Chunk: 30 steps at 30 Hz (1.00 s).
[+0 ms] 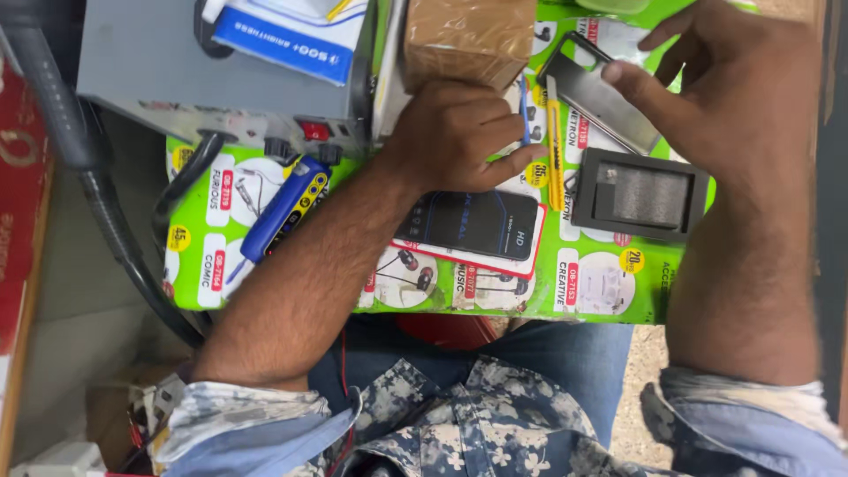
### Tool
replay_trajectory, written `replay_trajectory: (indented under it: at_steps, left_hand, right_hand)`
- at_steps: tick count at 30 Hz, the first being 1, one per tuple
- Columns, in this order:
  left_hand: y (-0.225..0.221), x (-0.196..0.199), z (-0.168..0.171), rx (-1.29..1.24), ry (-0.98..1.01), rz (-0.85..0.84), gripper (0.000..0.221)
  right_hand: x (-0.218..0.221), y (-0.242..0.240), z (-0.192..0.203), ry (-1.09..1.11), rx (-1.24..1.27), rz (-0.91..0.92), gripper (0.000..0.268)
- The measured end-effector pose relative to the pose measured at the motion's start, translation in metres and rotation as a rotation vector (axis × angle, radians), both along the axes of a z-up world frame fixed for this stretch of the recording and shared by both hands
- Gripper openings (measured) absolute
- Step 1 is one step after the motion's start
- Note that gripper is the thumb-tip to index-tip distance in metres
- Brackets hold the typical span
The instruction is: The person uses a blue rotary tool to grind the edges of a black smartphone back cover. They then pick up a tube of T-7000 adhesive, apply it to the internal frame of a disassembled phone, and place the back cover onto the frame.
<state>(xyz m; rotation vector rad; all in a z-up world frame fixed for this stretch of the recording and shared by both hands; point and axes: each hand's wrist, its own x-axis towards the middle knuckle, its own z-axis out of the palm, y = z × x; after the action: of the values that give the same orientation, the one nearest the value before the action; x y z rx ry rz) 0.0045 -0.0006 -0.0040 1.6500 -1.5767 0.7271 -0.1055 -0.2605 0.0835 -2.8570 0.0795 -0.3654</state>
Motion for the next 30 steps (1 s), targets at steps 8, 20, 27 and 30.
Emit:
replay_trajectory:
  at_steps: [8, 20, 27, 30]
  left_hand:
    - [-0.001, 0.003, 0.002, -0.017, -0.002, 0.008, 0.029]
    - [0.0, 0.003, -0.003, -0.019, 0.034, 0.008, 0.032]
    - [0.001, -0.002, -0.002, 0.018, 0.094, -0.05, 0.026]
    - [-0.001, -0.005, -0.001, -0.001, 0.183, -0.046, 0.027]
  right_hand:
    - [0.039, -0.025, -0.028, 0.383, -0.465, -0.086, 0.104]
    - [0.033, -0.042, -0.043, 0.134, -0.282, 0.084, 0.057]
    - [0.021, -0.114, -0.085, 0.069, 0.31, -0.053, 0.028]
    - [0.007, -0.138, -0.089, 0.009, 0.66, -0.003, 0.022]
